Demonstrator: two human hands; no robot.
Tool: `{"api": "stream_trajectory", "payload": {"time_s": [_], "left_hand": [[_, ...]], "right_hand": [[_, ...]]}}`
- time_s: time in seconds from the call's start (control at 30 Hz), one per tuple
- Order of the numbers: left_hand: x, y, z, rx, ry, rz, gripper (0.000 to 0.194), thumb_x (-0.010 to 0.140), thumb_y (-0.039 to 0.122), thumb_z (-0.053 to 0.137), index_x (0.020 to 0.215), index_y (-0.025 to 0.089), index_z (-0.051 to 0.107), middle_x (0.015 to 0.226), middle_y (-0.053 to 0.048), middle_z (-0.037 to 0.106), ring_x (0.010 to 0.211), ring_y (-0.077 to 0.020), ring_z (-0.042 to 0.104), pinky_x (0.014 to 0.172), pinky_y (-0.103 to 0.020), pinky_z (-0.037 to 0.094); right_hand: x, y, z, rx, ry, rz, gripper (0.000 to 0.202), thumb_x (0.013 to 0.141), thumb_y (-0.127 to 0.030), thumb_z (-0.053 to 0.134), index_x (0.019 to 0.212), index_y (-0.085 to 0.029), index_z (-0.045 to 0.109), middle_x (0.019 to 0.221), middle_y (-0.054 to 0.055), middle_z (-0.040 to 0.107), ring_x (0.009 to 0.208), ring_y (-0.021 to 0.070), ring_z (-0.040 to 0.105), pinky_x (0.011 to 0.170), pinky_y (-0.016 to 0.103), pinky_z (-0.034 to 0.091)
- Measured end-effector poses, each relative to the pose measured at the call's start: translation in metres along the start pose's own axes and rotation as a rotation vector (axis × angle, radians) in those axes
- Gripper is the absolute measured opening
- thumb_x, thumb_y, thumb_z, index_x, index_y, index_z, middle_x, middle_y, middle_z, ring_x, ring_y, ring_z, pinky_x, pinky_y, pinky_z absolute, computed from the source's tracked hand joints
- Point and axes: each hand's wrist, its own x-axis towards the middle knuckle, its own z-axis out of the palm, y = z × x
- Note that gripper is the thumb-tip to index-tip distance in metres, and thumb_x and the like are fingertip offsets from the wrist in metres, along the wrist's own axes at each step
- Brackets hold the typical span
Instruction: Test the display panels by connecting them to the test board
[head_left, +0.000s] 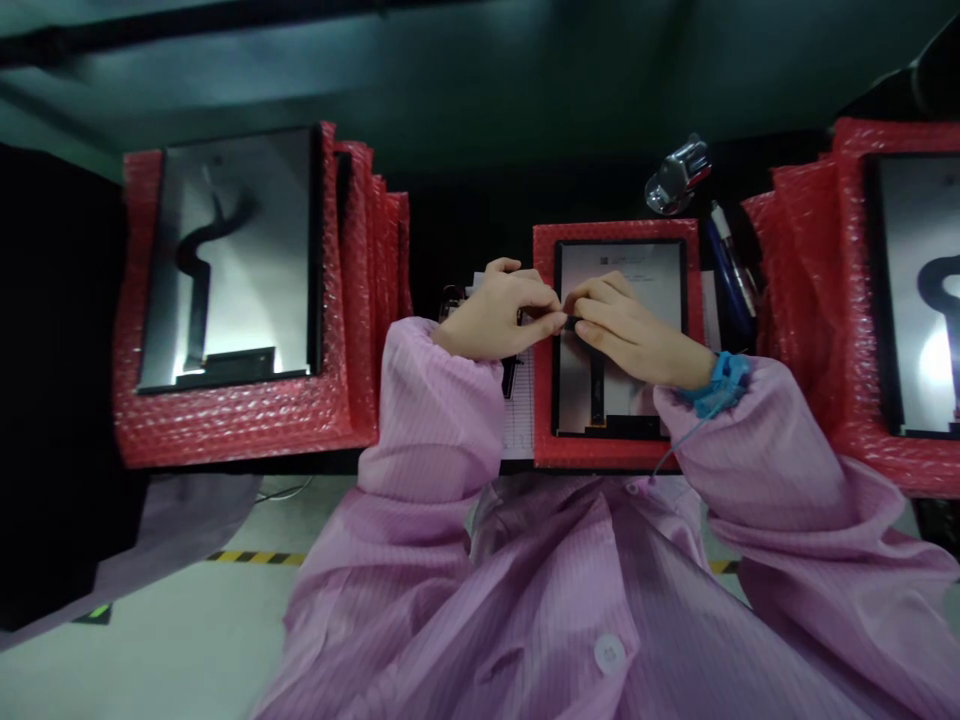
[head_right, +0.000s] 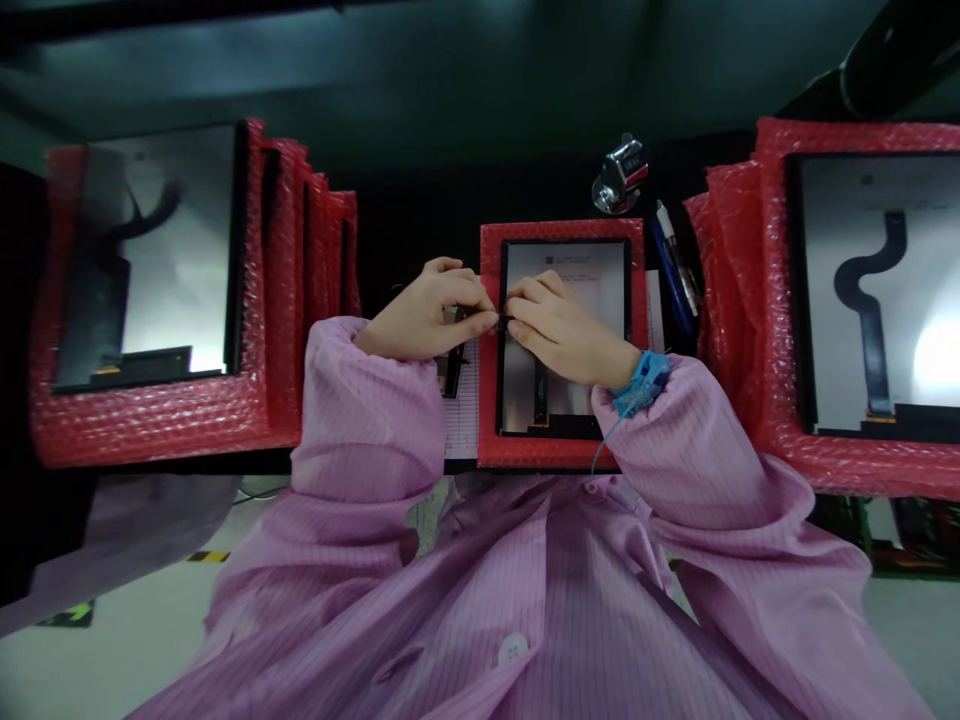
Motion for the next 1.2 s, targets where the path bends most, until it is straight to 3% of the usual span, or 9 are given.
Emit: {"api": "stream_trajectory", "payload": {"time_s": [0.37, 0.57, 0.83, 0.93, 1.03, 1.1, 1.2], "left_hand": [[0.001, 0.002, 0.001, 0.022, 0.028, 0.008, 0.018, 0.089, 0.033, 0.06, 0.078, 0.023, 0.07, 0.078, 0.002, 0.071, 0.089, -0.0202, 0.067, 0.114, -0.053, 0.028], [0.003, 0.004, 0.002, 0.009, 0.02, 0.002, 0.015, 0.087, 0.03, 0.061, 0.077, 0.023, 0.069, 0.075, 0.001, 0.071, 0.083, -0.0194, 0.066, 0.112, -0.053, 0.032], [0.007, 0.003, 0.011, 0.069, 0.086, 0.02, 0.015, 0.084, 0.031, 0.062, 0.073, 0.022, 0.065, 0.071, 0.001, 0.065, 0.085, -0.0214, 0.065, 0.114, -0.057, 0.03], [0.004, 0.005, 0.01, 0.087, 0.212, 0.062, 0.024, 0.093, 0.042, 0.057, 0.08, 0.024, 0.066, 0.083, -0.002, 0.067, 0.094, -0.0243, 0.064, 0.11, -0.056, 0.035], [-0.013, 0.009, 0.008, 0.061, 0.504, 0.057, 0.035, 0.105, 0.048, 0.037, 0.101, 0.025, 0.064, 0.106, -0.007, 0.066, 0.1, -0.0237, 0.06, 0.095, -0.05, 0.047], [-0.034, 0.012, 0.013, 0.122, 0.654, -0.027, 0.034, 0.107, 0.047, 0.033, 0.11, 0.026, 0.06, 0.114, -0.008, 0.062, 0.104, -0.0236, 0.058, 0.09, -0.048, 0.05], [-0.074, 0.018, 0.033, 0.291, 0.613, -0.2, 0.026, 0.105, 0.043, 0.043, 0.119, 0.026, 0.057, 0.122, -0.012, 0.055, 0.113, -0.0268, 0.056, 0.095, -0.048, 0.051]], "right_hand": [[0.0, -0.003, 0.003, -0.064, 0.014, 0.013, 0.034, 0.105, -0.036, 0.029, 0.098, -0.019, 0.058, 0.114, 0.013, 0.059, 0.106, 0.027, 0.045, 0.102, 0.049, 0.038], [0.0, -0.002, 0.003, -0.052, 0.018, -0.006, 0.034, 0.105, -0.037, 0.029, 0.1, -0.019, 0.059, 0.115, 0.012, 0.059, 0.108, 0.027, 0.045, 0.101, 0.049, 0.039], [0.0, 0.001, 0.005, -0.054, 0.027, 0.007, 0.031, 0.104, -0.034, 0.033, 0.1, -0.019, 0.06, 0.112, 0.012, 0.059, 0.107, 0.0266, 0.045, 0.102, 0.048, 0.039], [0.0, 0.003, 0.004, -0.044, 0.046, 0.015, 0.035, 0.105, -0.039, 0.031, 0.099, -0.019, 0.06, 0.108, 0.011, 0.06, 0.105, 0.0259, 0.047, 0.102, 0.047, 0.038], [0.0, 0.002, 0.0, 0.017, 0.082, 0.026, 0.047, 0.107, -0.047, 0.021, 0.098, -0.021, 0.058, 0.108, 0.01, 0.061, 0.104, 0.0241, 0.05, 0.103, 0.046, 0.037], [-0.001, 0.0, -0.003, 0.066, 0.125, 0.048, 0.051, 0.108, -0.051, 0.016, 0.097, -0.022, 0.056, 0.107, 0.009, 0.062, 0.103, 0.0228, 0.052, 0.102, 0.045, 0.037], [0.0, -0.002, -0.004, 0.081, 0.208, 0.102, 0.054, 0.107, -0.054, 0.014, 0.098, -0.022, 0.056, 0.106, 0.008, 0.063, 0.1, 0.0219, 0.053, 0.1, 0.043, 0.038]]}}
